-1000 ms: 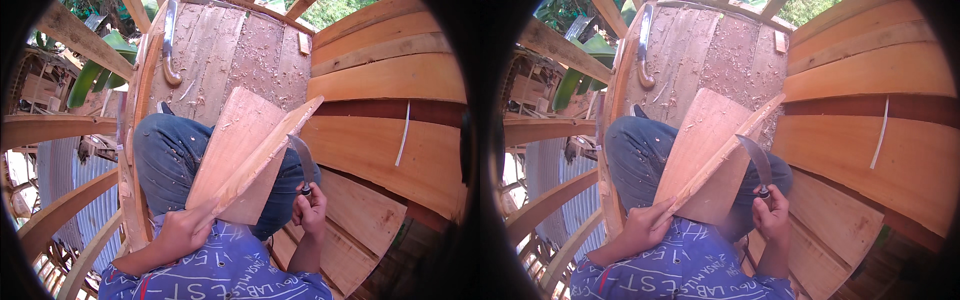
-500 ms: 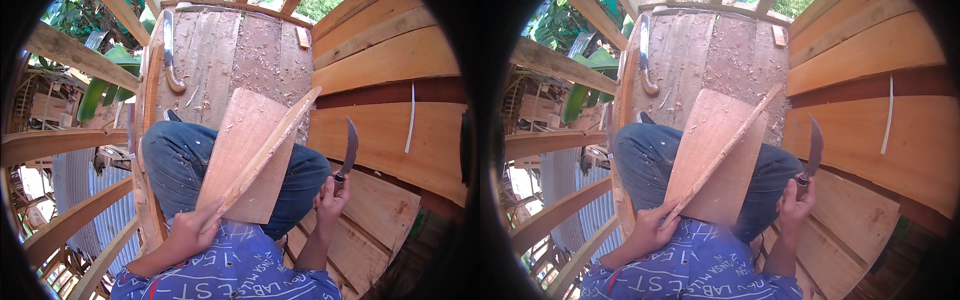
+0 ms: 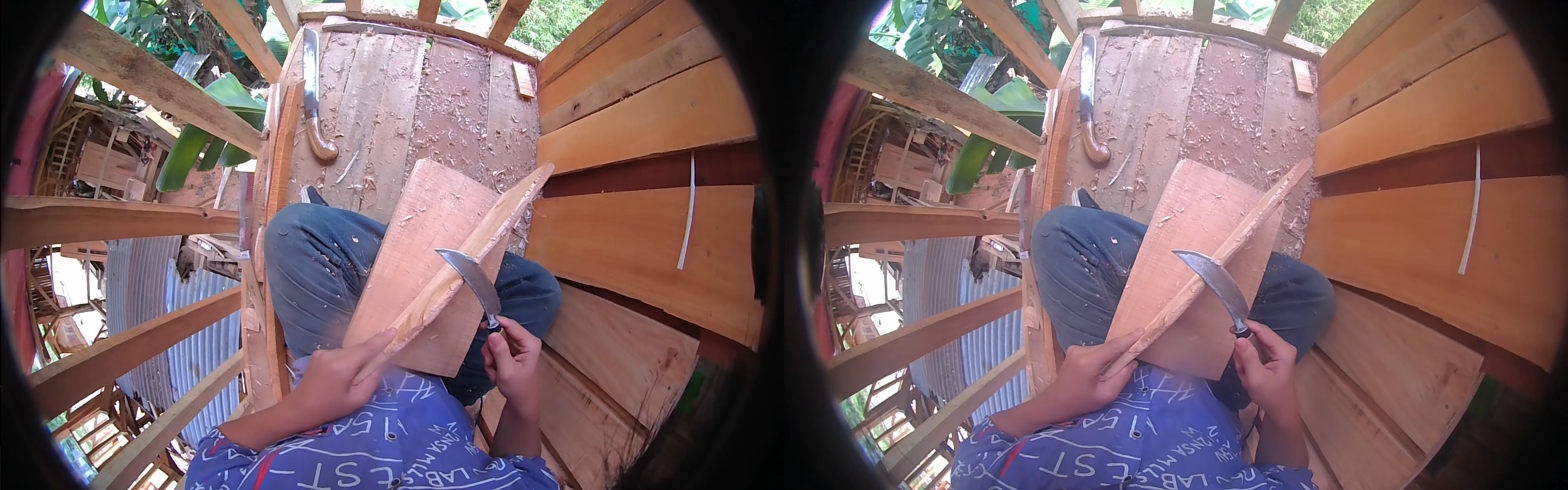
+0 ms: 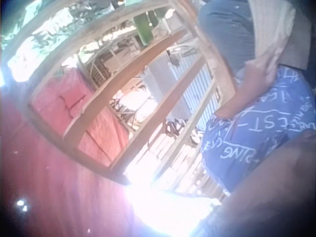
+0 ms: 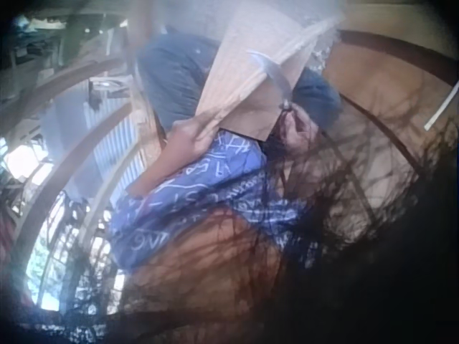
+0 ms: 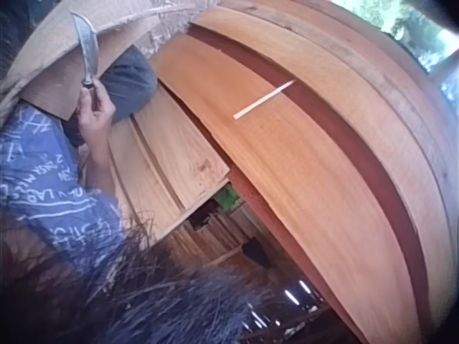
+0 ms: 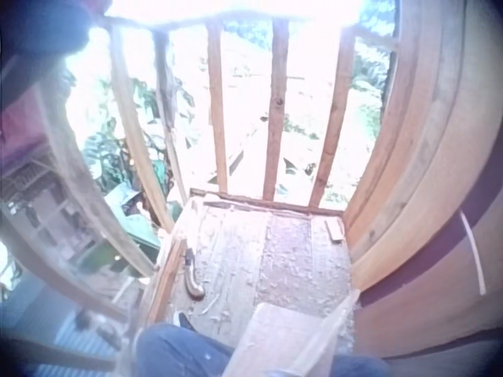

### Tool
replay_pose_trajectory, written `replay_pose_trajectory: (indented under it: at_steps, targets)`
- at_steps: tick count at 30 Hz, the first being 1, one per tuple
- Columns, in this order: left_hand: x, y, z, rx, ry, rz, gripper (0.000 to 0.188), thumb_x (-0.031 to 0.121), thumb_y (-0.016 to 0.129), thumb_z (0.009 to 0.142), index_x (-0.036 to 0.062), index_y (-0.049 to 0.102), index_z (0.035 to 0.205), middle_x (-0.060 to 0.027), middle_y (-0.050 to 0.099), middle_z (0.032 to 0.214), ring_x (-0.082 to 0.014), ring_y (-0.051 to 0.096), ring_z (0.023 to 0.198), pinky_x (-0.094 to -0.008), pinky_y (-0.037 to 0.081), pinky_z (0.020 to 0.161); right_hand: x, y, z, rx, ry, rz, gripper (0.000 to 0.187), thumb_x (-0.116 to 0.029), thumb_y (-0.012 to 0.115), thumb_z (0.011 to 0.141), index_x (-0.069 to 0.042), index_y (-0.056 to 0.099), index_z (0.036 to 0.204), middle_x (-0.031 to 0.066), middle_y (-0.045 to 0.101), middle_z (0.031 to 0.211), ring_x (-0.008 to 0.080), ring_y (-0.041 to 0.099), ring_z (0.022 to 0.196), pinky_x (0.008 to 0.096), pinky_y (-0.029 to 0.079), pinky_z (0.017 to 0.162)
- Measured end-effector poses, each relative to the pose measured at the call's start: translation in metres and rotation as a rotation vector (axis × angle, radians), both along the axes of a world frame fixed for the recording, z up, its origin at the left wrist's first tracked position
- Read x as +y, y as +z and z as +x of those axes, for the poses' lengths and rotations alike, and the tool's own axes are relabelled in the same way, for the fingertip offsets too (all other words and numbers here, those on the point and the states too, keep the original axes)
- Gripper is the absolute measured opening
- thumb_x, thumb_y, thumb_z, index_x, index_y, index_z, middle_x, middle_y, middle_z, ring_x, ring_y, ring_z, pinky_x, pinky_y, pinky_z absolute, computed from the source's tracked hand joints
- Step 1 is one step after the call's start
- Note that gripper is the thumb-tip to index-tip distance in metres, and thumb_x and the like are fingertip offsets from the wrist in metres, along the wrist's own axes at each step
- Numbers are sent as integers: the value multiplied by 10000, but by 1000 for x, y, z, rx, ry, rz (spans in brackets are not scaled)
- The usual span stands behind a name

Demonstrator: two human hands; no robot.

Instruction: The person sits cross-legged and uses a curved knife to shave and shape a rectangular wooden plank. They repeatedly scrape the surface and edges of the wood, removing thin shavings and refining the plank's profile.

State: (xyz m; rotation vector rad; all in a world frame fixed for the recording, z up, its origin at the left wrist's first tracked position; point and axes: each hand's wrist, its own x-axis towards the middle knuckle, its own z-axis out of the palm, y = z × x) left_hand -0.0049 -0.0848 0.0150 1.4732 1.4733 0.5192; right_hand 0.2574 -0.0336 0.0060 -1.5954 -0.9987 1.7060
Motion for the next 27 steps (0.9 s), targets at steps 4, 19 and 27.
replay_pose_trajectory:
  at_steps: [4,19,27]
  targets:
    - [0,-1,-3,8,-18,-19,475,64,683,825,55,596,1292,-208,708,899,-321,717,754,-350,560,665,-11,-26,6,-261,-130,288,198,-140,601,966,5,596,1100,-34,472,600,16,416,470,187,308,405]
    - [-3,-8,-1,-20,32,74,510,119,683,798,70,598,1298,-207,697,889,-338,689,686,-380,551,626,4,-8,11,-21,18,45,198,-178,608,967,15,634,1003,-5,510,601,30,421,441,187,305,387]
    - [-4,-9,-4,-25,37,21,534,125,692,790,93,590,1313,-212,689,824,-345,679,659,-387,542,606,19,-32,37,-554,-414,593,166,-149,588,976,-4,582,1057,-32,488,606,26,410,454,205,309,394]
